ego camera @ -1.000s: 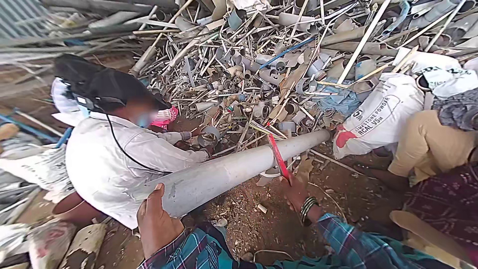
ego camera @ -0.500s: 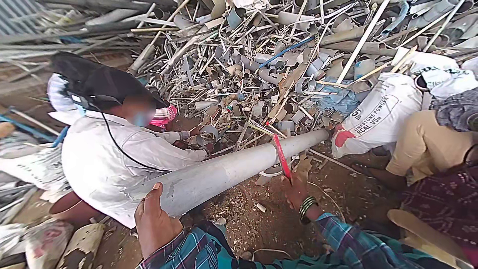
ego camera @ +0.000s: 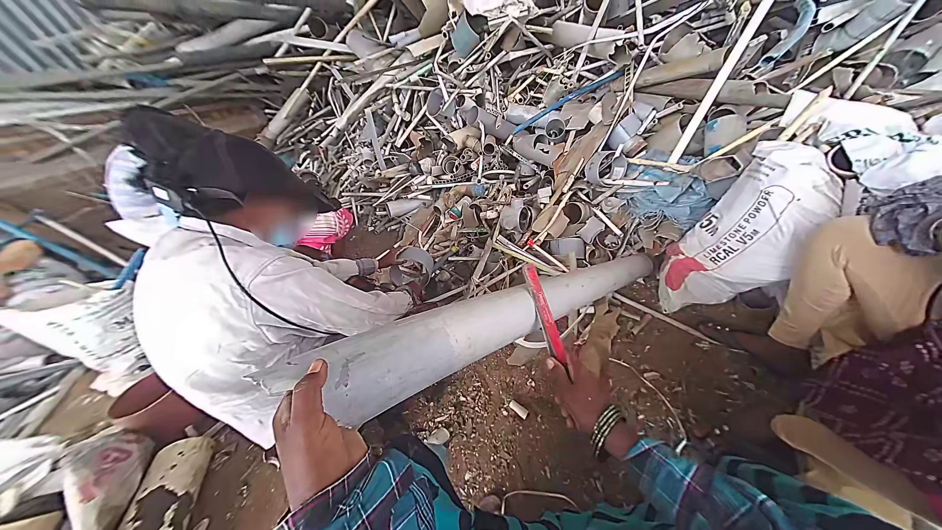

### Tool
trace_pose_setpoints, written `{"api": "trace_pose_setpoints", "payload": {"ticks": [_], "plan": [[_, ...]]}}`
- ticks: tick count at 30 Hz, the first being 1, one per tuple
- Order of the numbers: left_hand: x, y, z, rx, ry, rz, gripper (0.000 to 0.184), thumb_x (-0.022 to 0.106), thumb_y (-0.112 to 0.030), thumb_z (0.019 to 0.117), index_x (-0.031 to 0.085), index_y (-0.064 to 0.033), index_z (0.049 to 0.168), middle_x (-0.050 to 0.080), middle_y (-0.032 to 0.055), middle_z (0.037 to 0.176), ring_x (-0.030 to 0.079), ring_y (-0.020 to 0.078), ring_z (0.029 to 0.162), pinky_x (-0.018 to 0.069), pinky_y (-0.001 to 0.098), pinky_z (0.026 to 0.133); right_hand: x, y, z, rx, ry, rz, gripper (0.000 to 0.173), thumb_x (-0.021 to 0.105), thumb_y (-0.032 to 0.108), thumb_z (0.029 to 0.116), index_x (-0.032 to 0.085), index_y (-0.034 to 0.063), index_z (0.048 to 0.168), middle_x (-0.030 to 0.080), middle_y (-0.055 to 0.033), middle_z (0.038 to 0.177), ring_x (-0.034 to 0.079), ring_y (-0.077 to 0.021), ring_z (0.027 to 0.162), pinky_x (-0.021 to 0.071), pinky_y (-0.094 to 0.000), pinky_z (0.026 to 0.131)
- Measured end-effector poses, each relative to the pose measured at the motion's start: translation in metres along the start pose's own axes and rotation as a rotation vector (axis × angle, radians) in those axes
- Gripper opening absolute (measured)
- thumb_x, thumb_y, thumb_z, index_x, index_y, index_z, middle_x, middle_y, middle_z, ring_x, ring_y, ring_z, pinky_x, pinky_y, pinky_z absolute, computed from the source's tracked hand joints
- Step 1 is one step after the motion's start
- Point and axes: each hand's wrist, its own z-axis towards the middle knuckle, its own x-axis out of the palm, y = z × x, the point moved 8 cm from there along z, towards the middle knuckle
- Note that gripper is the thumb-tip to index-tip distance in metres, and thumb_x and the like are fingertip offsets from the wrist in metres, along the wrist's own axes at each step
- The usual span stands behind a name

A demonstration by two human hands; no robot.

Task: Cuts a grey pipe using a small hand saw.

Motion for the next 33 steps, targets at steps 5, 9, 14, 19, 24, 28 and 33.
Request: {"api": "trace_pose_setpoints", "payload": {"ticks": [5, 9, 14, 19, 24, 28, 33], "plan": [[0.003, -0.002, -0.003, -0.003, 0.014, -0.023, 0.025, 0.043, -0.008, 0.1048, 0.049, 0.0064, 0.125, 0.052, 0.0056, 0.115, 0.053, 0.0015, 0.106, 0.0433, 0.0201, 0.095, 0.046, 0.036, -0.044, -0.388, 0.127, -0.151, 0.043, 0.050, 0.027, 0.1077, 0.054, -0.0106, 0.129, 0.067, -0.0257, 0.089, 0.067, -0.0399, 0.082, 0.0536, -0.0553, 0.078], [0.002, -0.002, -0.004, -0.019, 0.011, -0.028, 0.026, 0.042, -0.009, 0.1053, 0.048, 0.0054, 0.127, 0.052, 0.0057, 0.116, 0.053, 0.0017, 0.107, 0.0435, 0.0201, 0.096, 0.006, -0.027, 0.010, -0.084, -0.095, -0.066, 0.047, 0.047, 0.022, 0.1103, 0.044, -0.0116, 0.142, 0.067, -0.0311, 0.102, 0.068, -0.0424, 0.091, 0.0530, -0.0549, 0.088], [0.002, -0.001, -0.002, -0.009, 0.001, -0.018, 0.024, 0.043, -0.008, 0.1048, 0.049, 0.0064, 0.123, 0.051, 0.0060, 0.114, 0.052, 0.0019, 0.104, 0.0424, 0.0201, 0.094, -0.003, -0.048, 0.015, 0.125, -0.119, 0.232, 0.041, 0.035, 0.028, 0.1139, 0.039, -0.0037, 0.140, 0.052, -0.0089, 0.072, 0.055, -0.0174, 0.052, 0.0514, -0.0331, 0.053], [0.004, -0.005, -0.006, -0.018, -0.005, -0.035, 0.023, 0.042, -0.007, 0.1057, 0.049, 0.0056, 0.123, 0.052, 0.0045, 0.112, 0.053, -0.0006, 0.102, 0.0434, 0.0179, 0.092, 0.047, 0.006, -0.029, -0.319, 0.090, -0.015, 0.040, 0.048, 0.022, 0.1074, 0.053, -0.0123, 0.128, 0.063, -0.0225, 0.086, 0.062, -0.0318, 0.073, 0.0522, -0.0482, 0.074], [0.004, -0.006, -0.006, -0.014, 0.024, -0.022, 0.026, 0.040, -0.007, 0.1065, 0.046, 0.0070, 0.127, 0.051, 0.0053, 0.115, 0.052, -0.0006, 0.104, 0.0421, 0.0179, 0.094, -0.005, -0.066, 0.022, 0.086, -0.129, 0.088, 0.044, 0.038, 0.024, 0.1130, 0.041, -0.0083, 0.143, 0.063, -0.0229, 0.092, 0.064, -0.0303, 0.074, 0.0548, -0.0452, 0.074], [0.005, -0.007, -0.006, -0.007, 0.025, -0.011, 0.024, 0.040, -0.007, 0.1064, 0.048, 0.0076, 0.125, 0.051, 0.0055, 0.114, 0.052, -0.0007, 0.103, 0.0425, 0.0177, 0.093, -0.030, -0.074, 0.022, 0.238, -0.165, 0.260, 0.042, 0.034, 0.029, 0.1140, 0.039, -0.0027, 0.141, 0.052, -0.0085, 0.072, 0.056, -0.0162, 0.052, 0.0513, -0.0319, 0.053], [0.006, -0.009, -0.008, -0.008, -0.009, 0.046, 0.026, 0.042, -0.006, 0.1057, 0.047, 0.0106, 0.125, 0.050, 0.0081, 0.115, 0.050, 0.0004, 0.105, 0.0392, 0.0181, 0.096, 0.002, -0.022, -0.017, -0.054, 0.019, 0.139, 0.036, 0.040, 0.021, 0.1119, 0.044, -0.0057, 0.136, 0.055, -0.0106, 0.075, 0.058, -0.0195, 0.056, 0.0542, -0.0358, 0.059]]}}
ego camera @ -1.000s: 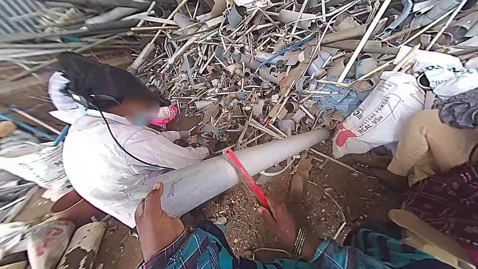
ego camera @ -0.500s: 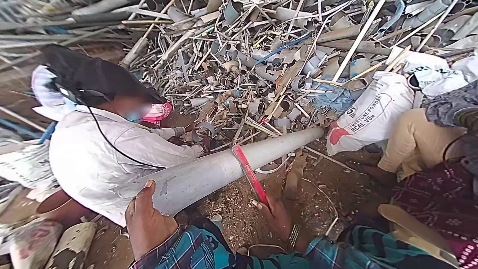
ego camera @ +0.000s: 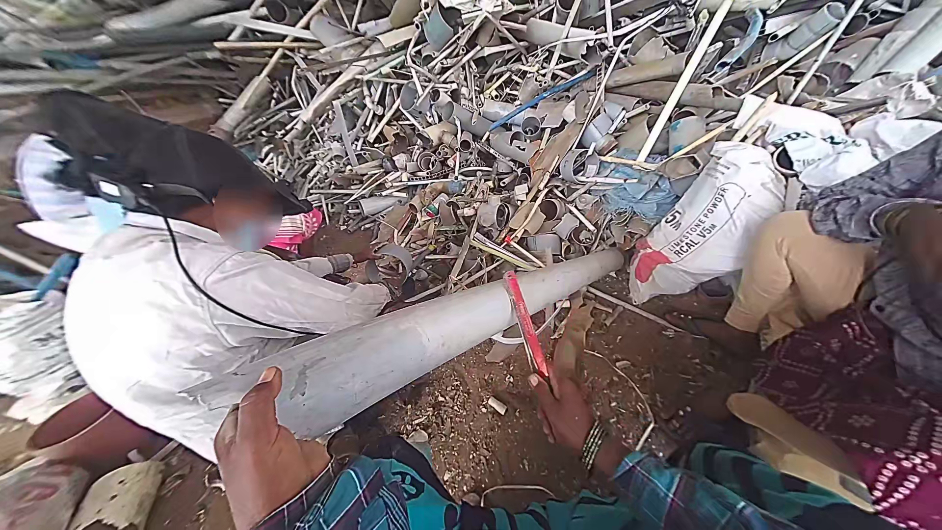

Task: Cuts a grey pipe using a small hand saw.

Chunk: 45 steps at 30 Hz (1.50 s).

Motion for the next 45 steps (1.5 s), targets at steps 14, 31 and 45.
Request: {"api": "trace_pose_setpoints", "payload": {"ticks": [14, 31, 45], "plan": [[0.013, -0.033, -0.036, 0.303, 0.182, -0.102, 0.019, 0.049, 0.004, 0.0923, 0.047, 0.0056, 0.111, 0.059, -0.0109, 0.096, 0.061, -0.0107, 0.092, 0.0523, 0.0129, 0.087, -0.027, 0.089, -0.039, -0.096, 0.116, -0.143, 0.041, 0.035, 0.028, 0.1130, 0.048, -0.0041, 0.135, 0.054, -0.0078, 0.074, 0.057, -0.0173, 0.057, 0.0512, -0.0331, 0.056], [0.009, -0.021, -0.024, 0.270, 0.155, -0.085, 0.016, 0.050, 0.002, 0.0929, 0.049, 0.0036, 0.109, 0.059, -0.0113, 0.094, 0.061, -0.0108, 0.090, 0.0523, 0.0127, 0.085, -0.003, 0.116, -0.068, -0.230, 0.094, -0.415, 0.042, 0.047, 0.027, 0.1099, 0.054, -0.0087, 0.130, 0.068, -0.0256, 0.091, 0.069, -0.0406, 0.086, 0.0550, -0.0540, 0.079], [0.000, 0.003, 0.008, 0.290, 0.266, -0.077, 0.019, 0.050, -0.002, 0.0997, 0.050, 0.0110, 0.114, 0.061, -0.0026, 0.100, 0.061, -0.0055, 0.097, 0.0514, 0.0166, 0.093, -0.038, 0.088, -0.042, -0.070, 0.065, -0.444, 0.053, 0.050, 0.033, 0.1088, 0.044, -0.0063, 0.144, 0.067, -0.0276, 0.105, 0.067, -0.0411, 0.100, 0.0518, -0.0557, 0.091]]}}
